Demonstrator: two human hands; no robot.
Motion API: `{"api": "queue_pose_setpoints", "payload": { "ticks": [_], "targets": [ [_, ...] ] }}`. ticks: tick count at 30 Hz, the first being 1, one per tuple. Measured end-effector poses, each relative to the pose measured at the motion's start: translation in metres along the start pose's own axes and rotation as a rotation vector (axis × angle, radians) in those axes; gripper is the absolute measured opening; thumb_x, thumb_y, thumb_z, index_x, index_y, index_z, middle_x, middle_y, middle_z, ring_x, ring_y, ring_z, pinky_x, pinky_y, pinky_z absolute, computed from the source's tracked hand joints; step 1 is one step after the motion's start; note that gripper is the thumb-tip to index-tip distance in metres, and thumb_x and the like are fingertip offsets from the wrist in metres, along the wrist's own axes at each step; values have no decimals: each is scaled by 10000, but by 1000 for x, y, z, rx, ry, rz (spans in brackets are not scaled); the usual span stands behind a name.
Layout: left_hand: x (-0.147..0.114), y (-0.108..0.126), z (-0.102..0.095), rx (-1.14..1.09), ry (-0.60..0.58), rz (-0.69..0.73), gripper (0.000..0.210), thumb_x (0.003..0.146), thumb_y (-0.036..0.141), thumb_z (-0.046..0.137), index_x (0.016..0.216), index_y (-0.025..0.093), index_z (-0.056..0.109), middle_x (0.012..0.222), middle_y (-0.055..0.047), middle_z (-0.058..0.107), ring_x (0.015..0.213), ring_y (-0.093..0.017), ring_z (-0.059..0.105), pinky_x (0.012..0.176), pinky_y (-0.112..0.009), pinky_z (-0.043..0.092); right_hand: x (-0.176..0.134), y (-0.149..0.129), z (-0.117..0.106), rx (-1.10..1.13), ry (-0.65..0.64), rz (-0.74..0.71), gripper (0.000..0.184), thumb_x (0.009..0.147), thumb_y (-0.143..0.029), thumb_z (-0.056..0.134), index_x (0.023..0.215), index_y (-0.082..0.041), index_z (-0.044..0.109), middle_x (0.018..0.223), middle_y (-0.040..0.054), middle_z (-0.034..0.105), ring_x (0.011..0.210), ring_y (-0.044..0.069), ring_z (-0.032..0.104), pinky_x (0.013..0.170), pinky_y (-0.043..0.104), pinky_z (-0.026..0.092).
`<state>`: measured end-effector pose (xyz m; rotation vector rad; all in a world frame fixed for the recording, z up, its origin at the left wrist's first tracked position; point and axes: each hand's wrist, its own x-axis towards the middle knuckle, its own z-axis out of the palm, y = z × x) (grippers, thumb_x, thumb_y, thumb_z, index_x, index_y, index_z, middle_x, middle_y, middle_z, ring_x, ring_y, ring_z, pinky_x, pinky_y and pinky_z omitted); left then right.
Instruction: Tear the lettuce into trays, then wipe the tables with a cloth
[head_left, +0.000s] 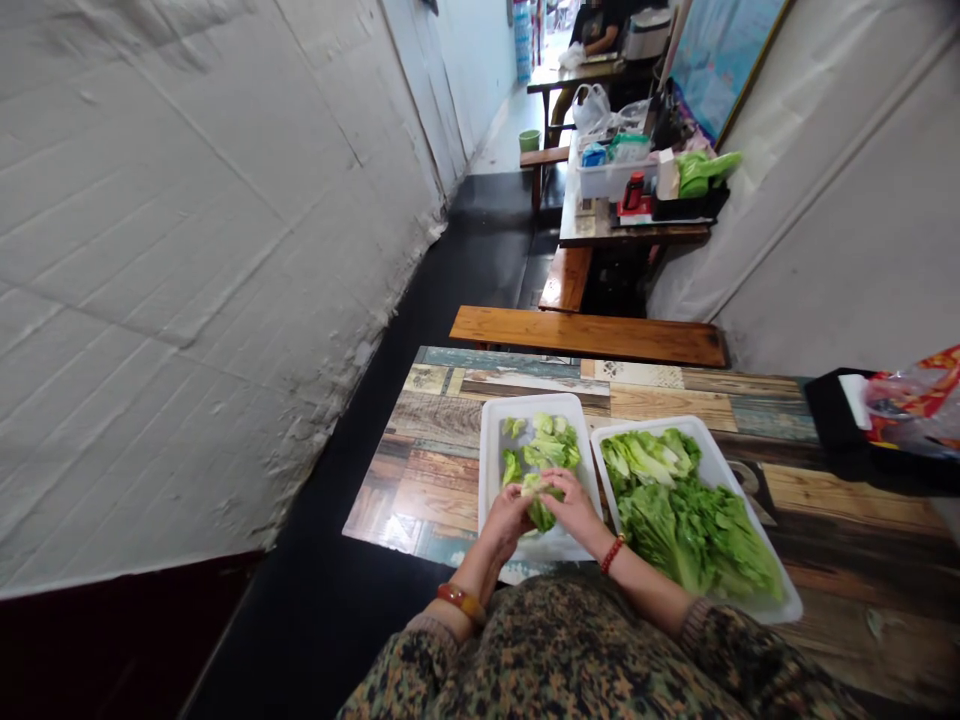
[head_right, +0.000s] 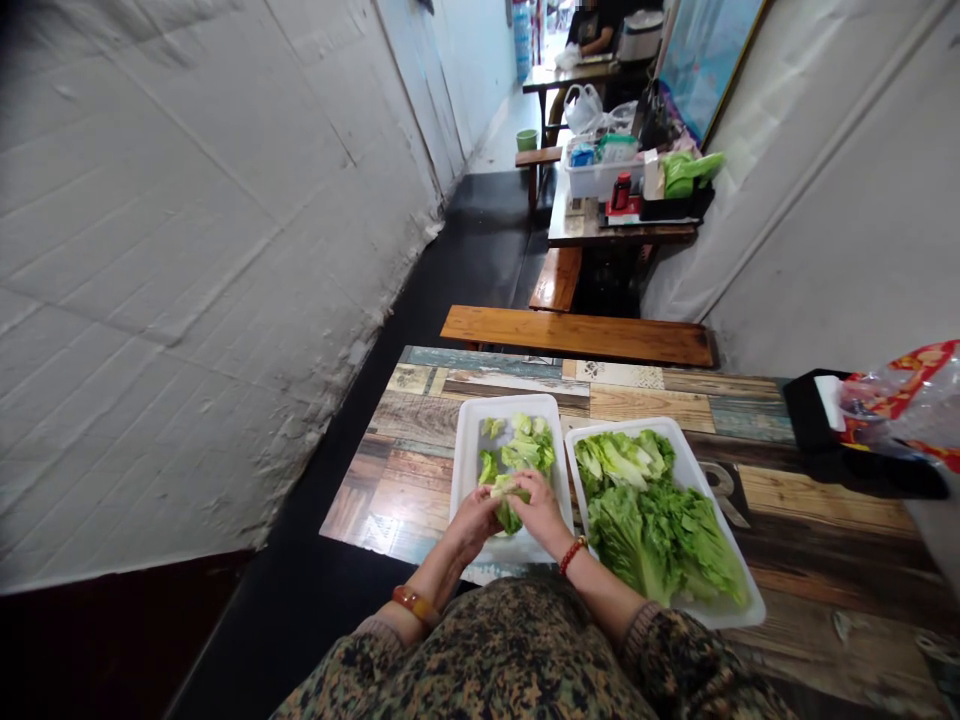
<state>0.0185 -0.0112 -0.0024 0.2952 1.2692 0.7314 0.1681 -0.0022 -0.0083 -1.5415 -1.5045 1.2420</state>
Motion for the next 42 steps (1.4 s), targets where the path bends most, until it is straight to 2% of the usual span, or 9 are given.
{"api": "queue_pose_setpoints", "payload": {
  "ticks": [6, 14, 19, 24, 27, 29, 32, 35, 42],
  "targets": [
    [-10, 1, 1, -42, -227, -68, 450, 615, 375, 816, 963, 183, 605, 781, -21, 653, 632, -139, 618, 637, -292, 497, -4, 21, 14, -62, -92, 40, 441, 783, -227, 512, 1218, -202, 576, 1243, 106, 599, 1177, 238, 548, 1047, 429, 409],
    [3, -11, -19, -25, -17, -32, 384, 630, 370, 770, 916, 195, 582, 689, 15, 637, 590, -132, 587, 587, -262, 468, 23, 18, 17, -45, -499, -34, 534, 780, -221, 577, 1313, -207, 542, 1294, 103, 597, 1184, 243, 558, 1034, 422, 424],
    [4, -10, -30, -39, 22, -48, 428, 620, 350, 753, 974, 193, 572, 756, -21, 681, 639, -171, 635, 603, -303, 497, 58, 9, 23, -230, -399, 3, 457, 875, -272, 502, 1326, -212, 542, 1167, 118, 640, 991, 221, 635, 936, 392, 475],
    [0, -11, -32, -44, 5, -65, 406, 594, 303, 754, 941, 178, 584, 764, -50, 700, 648, -191, 657, 604, -310, 505, 69, 4, 46, -278, -319, 73, 317, 848, -243, 548, 1130, -172, 673, 1144, 136, 651, 1103, 237, 593, 1022, 372, 403],
    [-2, -12, -33, -42, 21, -58, 406, 596, 287, 743, 955, 173, 590, 743, -51, 700, 624, -189, 656, 593, -301, 501, 67, 5, 38, -220, -231, 78, 333, 929, -314, 412, 1089, -174, 667, 1166, 116, 651, 1116, 219, 582, 1014, 363, 414],
    [-2, -12, -34, -39, 30, -55, 400, 599, 277, 730, 959, 171, 592, 724, -47, 697, 603, -188, 653, 581, -302, 500, 62, 6, 24, -50, -132, 142, 390, 941, -419, 374, 1082, -180, 649, 1128, 100, 659, 1068, 218, 597, 952, 361, 460],
    [-1, -11, -33, -39, 33, -45, 395, 601, 257, 706, 967, 173, 582, 705, -34, 692, 591, -184, 648, 569, -299, 499, 51, 5, 1, 418, 31, 312, 379, 812, -519, 575, 993, -191, 631, 983, 57, 653, 904, 200, 614, 797, 322, 515],
    [0, -8, -31, -44, 26, -17, 395, 616, 255, 688, 984, 178, 568, 709, -19, 688, 600, -170, 643, 568, -282, 494, 39, -4, -14, 699, 106, 374, 376, 624, -373, 767, 911, -214, 585, 848, -17, 597, 731, 138, 570, 643, 247, 492],
    [-4, 3, -13, -42, -6, 38, 397, 630, 261, 692, 999, 189, 566, 686, 3, 671, 561, -146, 615, 536, -251, 464, 19, -21, -14, 868, -63, 333, 382, 614, -211, 693, 978, -232, 579, 875, -19, 633, 761, 145, 611, 651, 239, 479]
  ]
}}
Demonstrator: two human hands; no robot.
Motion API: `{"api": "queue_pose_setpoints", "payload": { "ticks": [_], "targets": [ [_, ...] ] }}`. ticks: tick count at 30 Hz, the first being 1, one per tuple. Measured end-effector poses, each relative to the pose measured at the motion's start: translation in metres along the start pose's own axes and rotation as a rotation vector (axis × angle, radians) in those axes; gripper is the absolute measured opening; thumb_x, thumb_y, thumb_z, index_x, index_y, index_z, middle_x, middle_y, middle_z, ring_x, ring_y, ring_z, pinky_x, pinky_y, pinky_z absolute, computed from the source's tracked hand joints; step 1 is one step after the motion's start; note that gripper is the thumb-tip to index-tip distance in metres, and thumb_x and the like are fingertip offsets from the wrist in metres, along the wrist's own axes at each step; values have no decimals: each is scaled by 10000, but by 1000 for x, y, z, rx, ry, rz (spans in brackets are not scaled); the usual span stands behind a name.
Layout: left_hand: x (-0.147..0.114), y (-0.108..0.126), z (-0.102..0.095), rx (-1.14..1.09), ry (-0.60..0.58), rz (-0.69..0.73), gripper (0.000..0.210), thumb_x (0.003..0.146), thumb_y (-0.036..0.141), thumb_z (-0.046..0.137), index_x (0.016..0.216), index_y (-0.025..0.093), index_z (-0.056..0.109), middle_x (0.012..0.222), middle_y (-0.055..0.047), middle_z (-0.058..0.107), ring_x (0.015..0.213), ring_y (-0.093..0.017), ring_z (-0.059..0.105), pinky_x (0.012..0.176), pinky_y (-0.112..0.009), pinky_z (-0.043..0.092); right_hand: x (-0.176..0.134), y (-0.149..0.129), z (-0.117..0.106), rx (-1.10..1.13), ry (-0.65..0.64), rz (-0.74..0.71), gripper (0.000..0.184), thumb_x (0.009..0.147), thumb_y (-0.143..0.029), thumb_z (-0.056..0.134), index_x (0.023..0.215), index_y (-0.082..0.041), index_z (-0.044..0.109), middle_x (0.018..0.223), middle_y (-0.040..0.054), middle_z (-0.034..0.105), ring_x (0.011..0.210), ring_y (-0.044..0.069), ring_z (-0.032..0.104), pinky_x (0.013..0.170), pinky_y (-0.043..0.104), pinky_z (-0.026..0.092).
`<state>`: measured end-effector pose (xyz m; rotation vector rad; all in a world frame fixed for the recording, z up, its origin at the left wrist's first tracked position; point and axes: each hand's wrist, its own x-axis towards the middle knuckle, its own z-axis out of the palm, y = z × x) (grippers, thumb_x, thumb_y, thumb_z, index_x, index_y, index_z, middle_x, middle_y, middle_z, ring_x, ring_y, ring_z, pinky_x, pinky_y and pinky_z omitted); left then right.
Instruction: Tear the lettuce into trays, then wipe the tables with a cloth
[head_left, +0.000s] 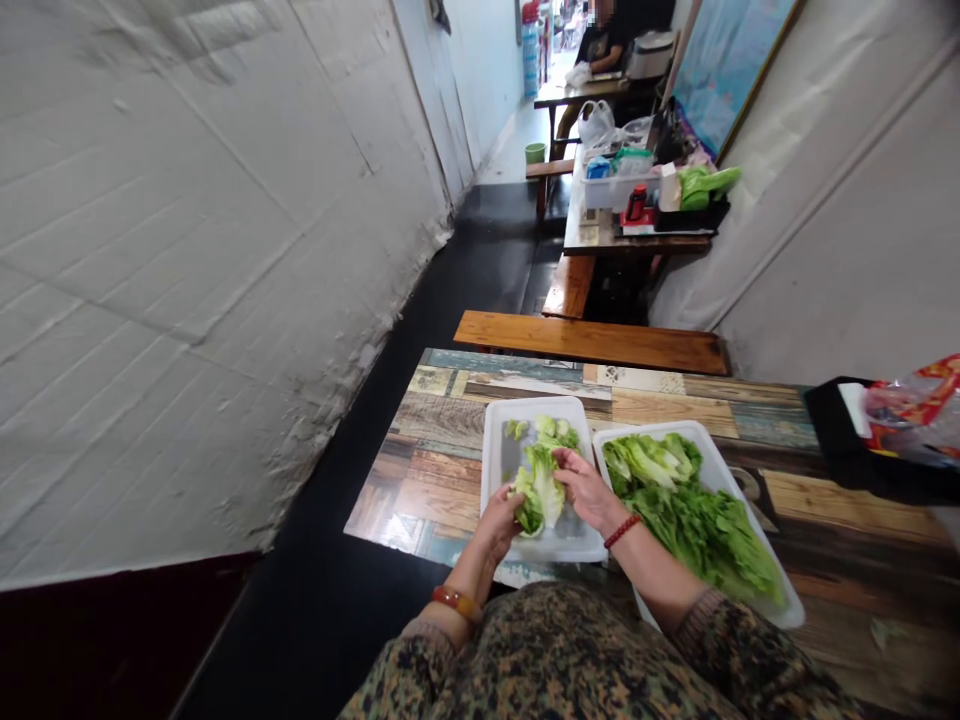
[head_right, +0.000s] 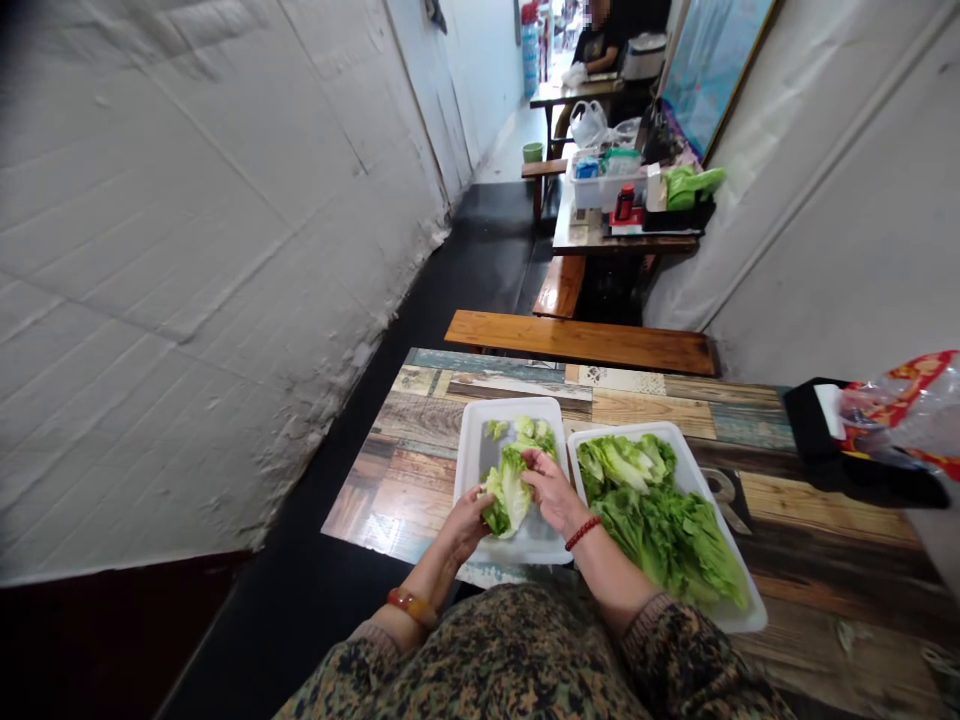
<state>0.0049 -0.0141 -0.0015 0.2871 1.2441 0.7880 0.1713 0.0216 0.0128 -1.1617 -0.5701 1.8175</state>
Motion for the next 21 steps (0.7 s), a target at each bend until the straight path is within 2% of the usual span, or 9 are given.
{"api": "queue_pose_setpoints", "payload": {
  "ticks": [2, 4, 9, 12, 14, 17, 19, 21],
  "targets": [
    [-4, 3, 8, -2, -25, 3, 376, 631, 254, 700, 981, 184, 582, 674, 1, 666, 539, -140, 600, 526, -250, 461, -3, 6, 3, -63, -54, -8, 380, 640, -210, 660, 1010, -229, 576, 904, -4, 656, 800, 163, 631, 688, 262, 490],
    [-10, 7, 16, -13, -58, 5, 342, 646, 270, 705, 959, 179, 602, 694, -11, 672, 556, -141, 605, 539, -256, 472, -3, 12, 4, -172, -54, -72, 359, 667, -215, 626, 1021, -220, 572, 928, 10, 668, 847, 176, 641, 747, 290, 499],
    [-28, 8, 33, -111, -207, -11, 410, 722, 432, 721, 1013, 162, 620, 893, -81, 715, 727, -174, 665, 648, -280, 513, -4, 20, 3, -527, 81, -313, 347, 729, -191, 520, 1071, -204, 574, 1049, 51, 666, 961, 188, 630, 907, 363, 483],
    [-31, 4, 38, -90, -214, 67, 464, 653, 340, 811, 1026, 152, 609, 931, -89, 727, 790, -187, 680, 685, -267, 513, -7, 22, 3, -745, 98, -419, 392, 732, -118, 465, 1088, -211, 599, 1071, 51, 664, 992, 190, 616, 941, 379, 472],
    [-28, 4, 39, -65, -177, 107, 491, 615, 283, 836, 1029, 155, 606, 950, -83, 732, 817, -193, 686, 696, -263, 514, -9, 23, 2, -814, 117, -431, 417, 744, -119, 484, 1137, -209, 591, 1109, 64, 650, 982, 197, 616, 920, 388, 490],
    [-21, 7, 38, -89, -111, 123, 500, 593, 254, 841, 1026, 159, 609, 939, -70, 739, 807, -189, 689, 714, -270, 521, -14, 24, -2, -784, 150, -347, 469, 772, -204, 567, 1240, -192, 546, 1193, 103, 617, 985, 217, 629, 879, 401, 522],
    [-18, 11, 40, -127, -94, 134, 489, 590, 233, 838, 1022, 160, 620, 921, -61, 742, 797, -181, 688, 733, -270, 521, -18, 23, -5, -764, 104, -314, 487, 785, -277, 605, 1260, -186, 551, 1222, 117, 616, 1070, 240, 615, 934, 418, 501],
    [-18, 14, 46, -175, -121, 151, 487, 600, 215, 828, 1042, 169, 629, 942, -54, 741, 829, -175, 685, 770, -267, 516, -24, 20, -8, -777, 78, -344, 483, 795, -319, 613, 1254, -175, 575, 1256, 127, 608, 1175, 252, 566, 1027, 429, 439]
  ]
}}
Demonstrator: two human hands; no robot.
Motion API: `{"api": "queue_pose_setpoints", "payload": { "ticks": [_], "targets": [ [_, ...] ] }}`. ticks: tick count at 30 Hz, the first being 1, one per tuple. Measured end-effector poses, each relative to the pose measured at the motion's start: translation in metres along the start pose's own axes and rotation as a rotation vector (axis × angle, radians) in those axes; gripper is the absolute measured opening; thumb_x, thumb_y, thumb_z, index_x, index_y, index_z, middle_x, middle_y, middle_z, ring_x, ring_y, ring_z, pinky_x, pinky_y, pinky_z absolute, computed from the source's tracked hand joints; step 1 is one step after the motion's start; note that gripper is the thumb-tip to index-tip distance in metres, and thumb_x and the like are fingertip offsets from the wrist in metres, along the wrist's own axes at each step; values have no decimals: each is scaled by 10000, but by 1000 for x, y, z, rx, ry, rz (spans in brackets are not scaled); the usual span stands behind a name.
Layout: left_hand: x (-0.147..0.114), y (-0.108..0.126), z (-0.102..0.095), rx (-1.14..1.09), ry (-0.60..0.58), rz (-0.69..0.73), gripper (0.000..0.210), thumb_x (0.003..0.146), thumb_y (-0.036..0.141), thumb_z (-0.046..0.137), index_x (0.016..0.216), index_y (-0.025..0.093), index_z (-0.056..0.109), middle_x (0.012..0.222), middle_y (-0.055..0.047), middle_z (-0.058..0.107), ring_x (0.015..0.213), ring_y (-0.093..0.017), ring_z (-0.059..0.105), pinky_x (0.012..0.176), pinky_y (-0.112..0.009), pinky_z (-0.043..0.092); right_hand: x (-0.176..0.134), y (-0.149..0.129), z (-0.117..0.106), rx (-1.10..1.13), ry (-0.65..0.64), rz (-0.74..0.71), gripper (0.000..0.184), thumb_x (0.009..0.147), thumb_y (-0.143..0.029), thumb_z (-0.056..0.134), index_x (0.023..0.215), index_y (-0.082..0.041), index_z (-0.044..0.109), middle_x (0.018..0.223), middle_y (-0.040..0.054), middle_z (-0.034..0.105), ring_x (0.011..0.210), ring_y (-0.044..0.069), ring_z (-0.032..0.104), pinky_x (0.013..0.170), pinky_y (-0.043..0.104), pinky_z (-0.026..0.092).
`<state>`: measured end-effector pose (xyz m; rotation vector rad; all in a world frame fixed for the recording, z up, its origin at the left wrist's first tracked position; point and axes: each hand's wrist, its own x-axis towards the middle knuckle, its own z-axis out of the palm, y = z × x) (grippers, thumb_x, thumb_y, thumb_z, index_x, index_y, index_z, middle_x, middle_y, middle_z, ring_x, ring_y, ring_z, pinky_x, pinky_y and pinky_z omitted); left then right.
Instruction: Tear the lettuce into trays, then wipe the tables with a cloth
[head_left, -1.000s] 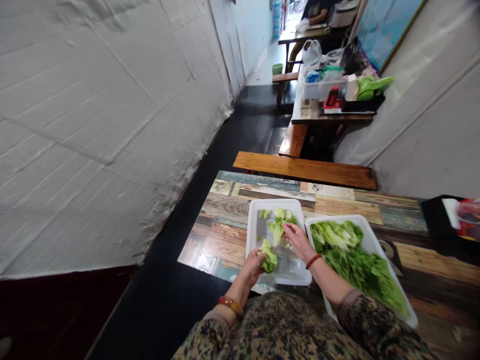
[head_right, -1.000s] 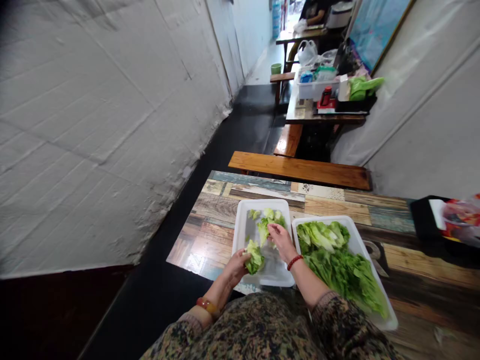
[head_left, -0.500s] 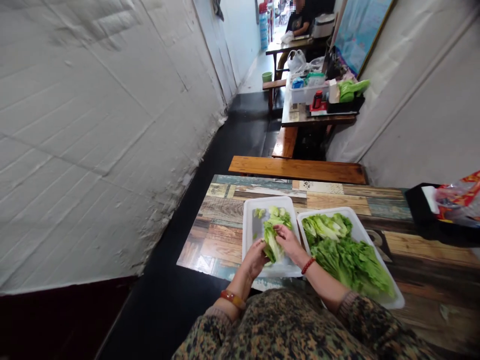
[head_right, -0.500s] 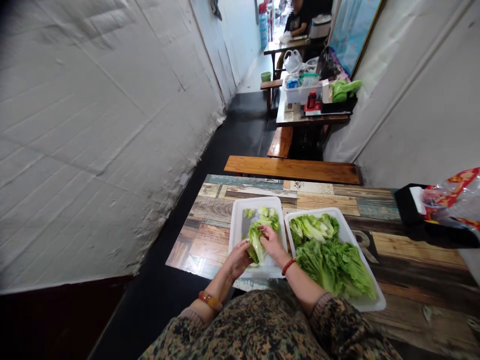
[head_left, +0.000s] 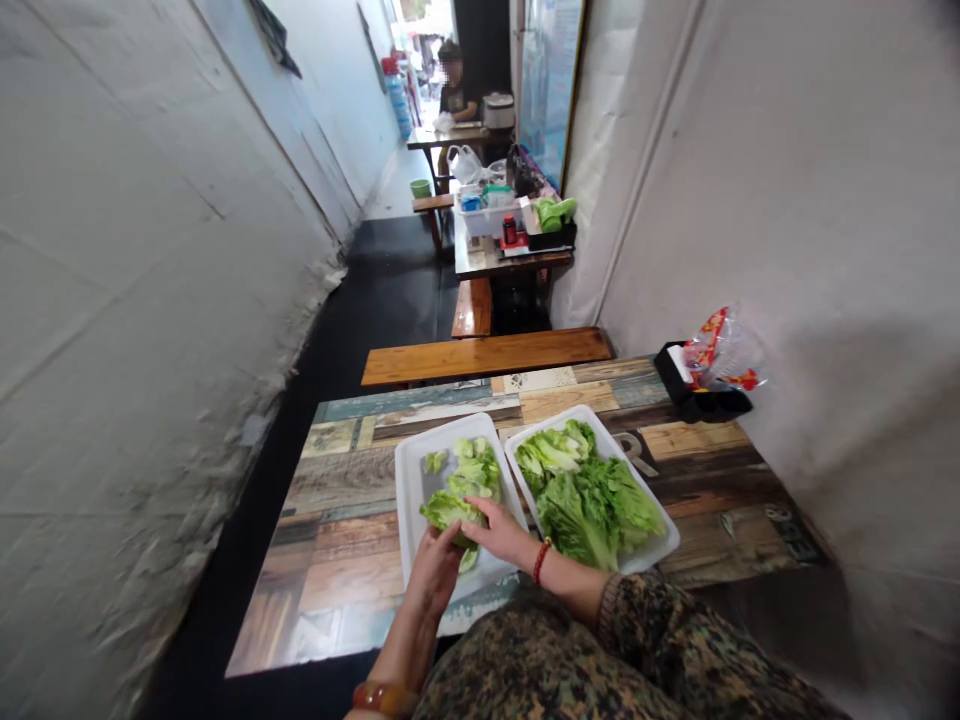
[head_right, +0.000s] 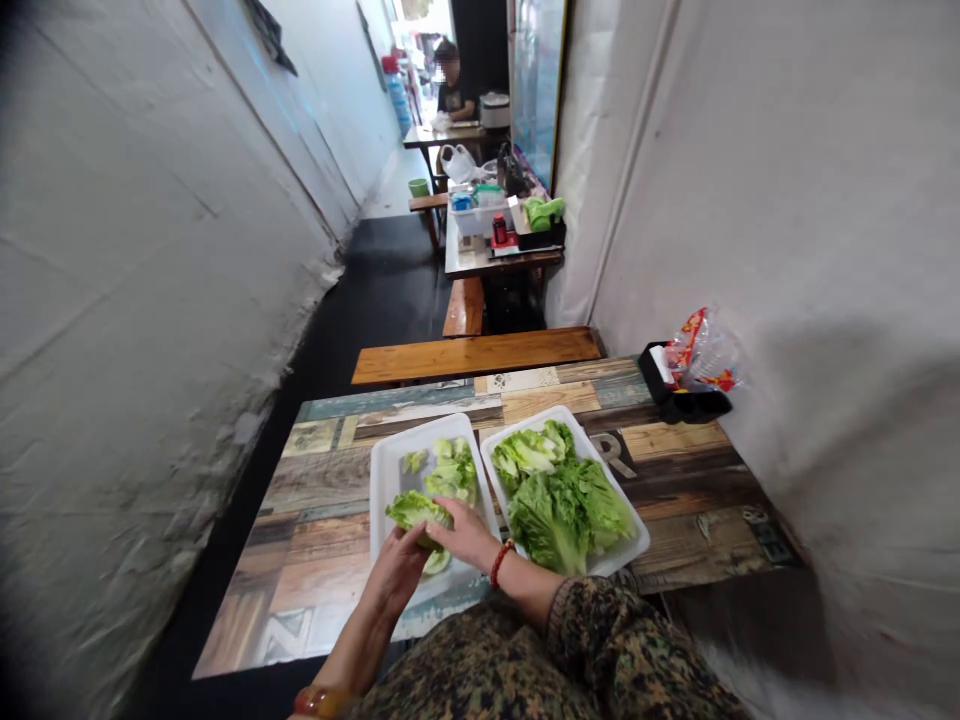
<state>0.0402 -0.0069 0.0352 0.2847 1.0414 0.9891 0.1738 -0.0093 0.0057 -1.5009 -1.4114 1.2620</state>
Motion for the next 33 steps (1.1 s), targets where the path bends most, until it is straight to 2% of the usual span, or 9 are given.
{"api": "queue_pose_setpoints", "payload": {
  "ticks": [5, 9, 13, 17, 20, 24, 28, 31, 33],
  "targets": [
    [0, 1, 27, -36, -65, -58, 450, 670, 216, 783, 1097, 223, 640, 1014, -33, 728, 893, -166, 671, 809, -276, 506, -7, -12, -20, -43, 79, -79, 541, 766, -283, 634, 1297, -203, 566, 1333, 108, 573, 1262, 255, 506, 1093, 441, 374],
    [2, 2, 44, 38, -163, -180, 474, 756, 311, 733, 1206, 258, 594, 1186, -68, 674, 1038, -213, 643, 909, -349, 487, -8, -17, -49, 39, 132, 27, 536, 741, -257, 641, 1271, -199, 586, 1248, 95, 643, 1146, 254, 601, 1021, 437, 453],
    [5, 4, 50, 141, -177, -247, 631, 789, 386, 702, 1361, 362, 436, 1451, -56, 475, 1199, -258, 570, 981, -379, 444, -4, -6, -106, 78, 340, 91, 506, 769, -294, 598, 1260, -172, 587, 1262, 97, 634, 1166, 242, 586, 1037, 420, 441],
    [8, 5, 49, 167, -160, -274, 727, 789, 427, 690, 1422, 366, 338, 1477, -90, 436, 1201, -286, 572, 964, -392, 466, 7, 22, -177, -202, 622, 122, 541, 799, -341, 552, 1304, -149, 541, 1276, 134, 613, 1210, 274, 547, 1061, 462, 401],
    [10, 4, 49, 184, -138, -283, 718, 800, 402, 683, 1425, 359, 331, 1449, -104, 467, 1153, -281, 608, 918, -383, 502, 15, 44, -211, -474, 599, 166, 532, 831, -300, 512, 1337, -134, 499, 1258, 151, 611, 1181, 269, 560, 1030, 437, 428],
    [15, 7, 49, 201, -105, -259, 676, 830, 357, 656, 1422, 325, 333, 1407, -135, 504, 1068, -264, 656, 868, -367, 529, 18, 54, -226, -687, 462, 200, 504, 834, -236, 543, 1334, -182, 505, 1256, 128, 598, 1135, 250, 575, 979, 367, 454],
    [20, 9, 42, 196, -45, -248, 625, 856, 342, 622, 1410, 305, 334, 1383, -147, 523, 1025, -247, 673, 847, -357, 539, 8, 38, -232, -771, 515, 179, 458, 861, -226, 537, 1319, -216, 524, 1345, 134, 523, 1168, 281, 534, 1016, 403, 402],
    [23, 8, 37, 191, -21, -244, 576, 870, 330, 601, 1389, 288, 354, 1356, -153, 541, 995, -238, 682, 837, -357, 544, -2, 22, -229, -814, 588, 55, 419, 914, -206, 435, 1322, -203, 526, 1385, 127, 483, 1258, 280, 451, 1075, 447, 345],
    [25, 6, 35, 193, -3, -243, 541, 877, 320, 588, 1370, 274, 370, 1350, -158, 543, 980, -235, 685, 833, -358, 547, -6, 16, -218, -773, 480, -75, 420, 929, -180, 390, 1323, -213, 530, 1386, 104, 491, 1278, 246, 436, 1095, 438, 339]
  ]
}}
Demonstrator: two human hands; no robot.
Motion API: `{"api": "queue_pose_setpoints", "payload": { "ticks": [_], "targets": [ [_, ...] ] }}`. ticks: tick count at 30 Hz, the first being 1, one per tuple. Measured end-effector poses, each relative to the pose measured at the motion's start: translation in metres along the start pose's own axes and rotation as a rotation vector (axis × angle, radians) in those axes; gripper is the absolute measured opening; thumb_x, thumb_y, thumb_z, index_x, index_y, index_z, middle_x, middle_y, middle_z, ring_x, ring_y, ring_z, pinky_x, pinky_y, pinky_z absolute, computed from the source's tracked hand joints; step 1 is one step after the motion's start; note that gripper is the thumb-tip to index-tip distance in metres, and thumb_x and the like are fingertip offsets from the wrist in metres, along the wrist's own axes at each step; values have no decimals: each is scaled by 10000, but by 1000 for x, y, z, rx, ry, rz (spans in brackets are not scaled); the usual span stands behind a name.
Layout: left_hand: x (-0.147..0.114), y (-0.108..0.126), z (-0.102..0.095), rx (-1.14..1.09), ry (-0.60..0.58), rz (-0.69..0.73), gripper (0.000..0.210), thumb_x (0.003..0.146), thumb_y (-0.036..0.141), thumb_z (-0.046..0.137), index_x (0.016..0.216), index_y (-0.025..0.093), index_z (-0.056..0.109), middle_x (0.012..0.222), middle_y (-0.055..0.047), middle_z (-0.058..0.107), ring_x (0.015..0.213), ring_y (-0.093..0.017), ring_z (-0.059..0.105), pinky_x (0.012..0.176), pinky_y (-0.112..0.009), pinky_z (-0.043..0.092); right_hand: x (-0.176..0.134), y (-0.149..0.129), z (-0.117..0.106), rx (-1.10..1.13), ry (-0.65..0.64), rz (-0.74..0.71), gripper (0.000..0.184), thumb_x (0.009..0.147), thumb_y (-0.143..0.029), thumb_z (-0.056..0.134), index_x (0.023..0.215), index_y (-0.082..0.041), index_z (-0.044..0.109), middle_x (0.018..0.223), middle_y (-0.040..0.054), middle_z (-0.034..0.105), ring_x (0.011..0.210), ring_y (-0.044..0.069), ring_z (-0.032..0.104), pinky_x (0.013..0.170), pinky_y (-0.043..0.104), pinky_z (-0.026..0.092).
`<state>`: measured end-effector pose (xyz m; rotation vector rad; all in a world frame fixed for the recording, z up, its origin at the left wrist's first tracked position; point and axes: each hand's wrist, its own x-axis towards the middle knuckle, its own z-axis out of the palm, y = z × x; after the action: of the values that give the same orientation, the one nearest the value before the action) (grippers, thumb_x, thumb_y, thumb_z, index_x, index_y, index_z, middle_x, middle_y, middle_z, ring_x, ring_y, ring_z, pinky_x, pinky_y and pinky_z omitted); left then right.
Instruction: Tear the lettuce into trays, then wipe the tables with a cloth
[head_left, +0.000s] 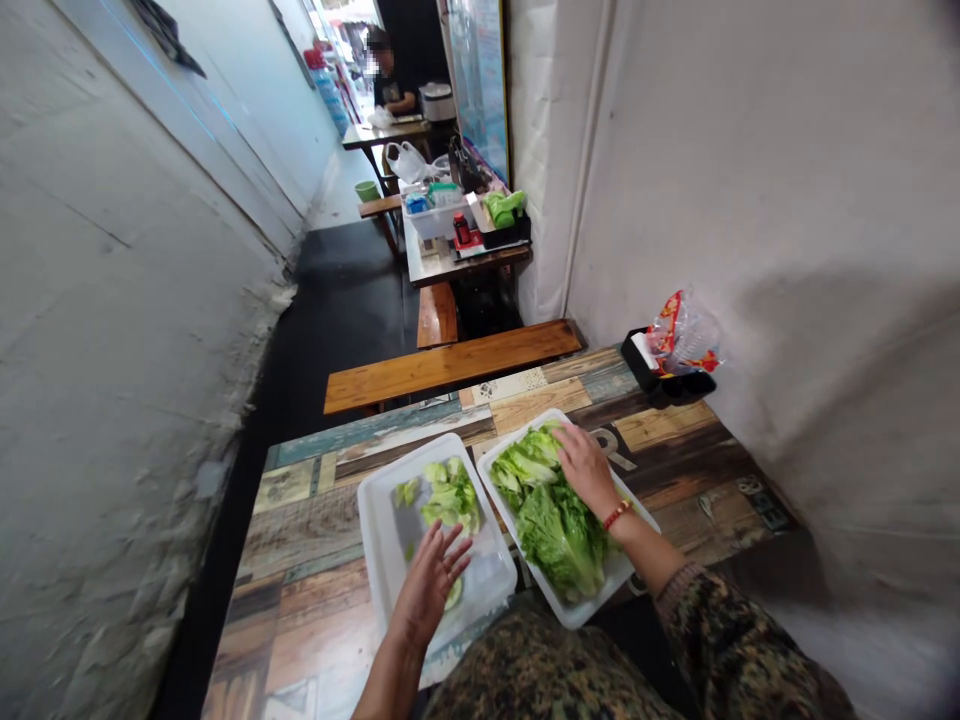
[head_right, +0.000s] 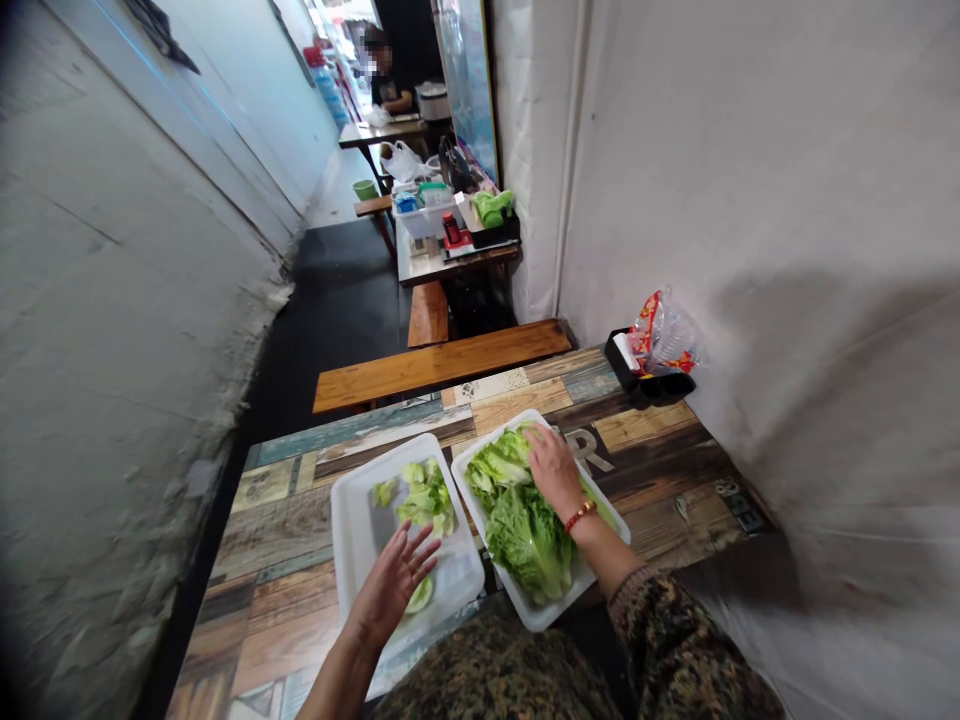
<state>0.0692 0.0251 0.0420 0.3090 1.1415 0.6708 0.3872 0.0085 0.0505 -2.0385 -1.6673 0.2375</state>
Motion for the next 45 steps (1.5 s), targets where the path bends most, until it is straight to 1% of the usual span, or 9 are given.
{"api": "queue_pose_setpoints", "payload": {
  "ticks": [3, 6, 11, 16, 27, 32, 37, 42, 45],
  "targets": [
    [3, 0, 1, -1, 18, -4, 511, 879, 317, 582, 1349, 265, 388, 1336, -159, 552, 969, -236, 688, 826, -358, 548, -6, -11, 14, 108, -206, -229, 379, 933, -199, 419, 1274, -240, 580, 1365, 61, 534, 1299, 224, 426, 1116, 443, 328],
    [3, 2, 1, -4, 20, 4, 512, 867, 317, 599, 1338, 270, 402, 1312, -155, 572, 960, -234, 692, 818, -353, 548, -2, -4, 30, 99, -302, -236, 328, 921, -250, 478, 1212, -215, 626, 1360, 70, 550, 1352, 255, 371, 1137, 480, 291],
    [1, 1, -7, -22, 22, 15, 494, 870, 302, 592, 1328, 272, 406, 1297, -149, 580, 968, -228, 692, 816, -342, 550, 15, 29, 44, -63, -305, 55, 455, 904, -243, 487, 1334, -94, 513, 1469, 174, 406, 1405, 299, 288, 1156, 463, 256],
    [0, -2, -9, -45, 42, 4, 511, 853, 314, 615, 1321, 282, 413, 1276, -136, 595, 949, -226, 695, 807, -349, 552, 17, 43, 62, -103, -390, 140, 527, 866, -149, 461, 1390, -97, 440, 1491, 186, 365, 1384, 293, 327, 1109, 463, 319],
    [0, -8, -29, -133, 29, 51, 490, 845, 318, 640, 1271, 260, 404, 1202, -128, 622, 920, -224, 698, 786, -343, 545, 16, 24, 29, -176, -232, -44, 390, 907, -228, 447, 1267, -224, 596, 1417, 109, 479, 1304, 304, 397, 1084, 478, 323],
    [-1, -5, -49, -211, 106, 95, 458, 827, 322, 664, 1213, 237, 433, 1152, -126, 633, 829, -189, 699, 731, -314, 542, 9, 22, 45, -126, -353, -120, 417, 869, -231, 493, 1270, -178, 592, 1367, 150, 522, 1253, 286, 466, 1055, 464, 371],
    [-4, -6, -68, -254, 190, 136, 261, 873, 279, 593, 1089, 189, 478, 1043, -114, 652, 779, -174, 692, 703, -293, 538, -2, -27, 56, 130, -268, -134, 384, 924, -288, 417, 1257, -206, 592, 1258, 115, 606, 1169, 254, 541, 1010, 438, 424],
    [-4, -13, -78, -229, 246, 145, 231, 871, 254, 592, 1056, 167, 484, 930, -93, 665, 701, -160, 677, 633, -269, 518, -47, -110, 108, 346, -755, -285, 342, 891, -203, 487, 1201, -234, 628, 1111, 66, 675, 968, 196, 640, 877, 320, 495],
    [-6, -15, -83, -230, 237, 165, 303, 841, 271, 637, 1084, 173, 485, 927, -91, 669, 704, -164, 678, 646, -278, 516, -78, -142, 149, 184, -851, -240, 406, 802, -164, 617, 1203, -226, 624, 1121, 92, 661, 964, 227, 646, 851, 313, 485]
  ]
}}
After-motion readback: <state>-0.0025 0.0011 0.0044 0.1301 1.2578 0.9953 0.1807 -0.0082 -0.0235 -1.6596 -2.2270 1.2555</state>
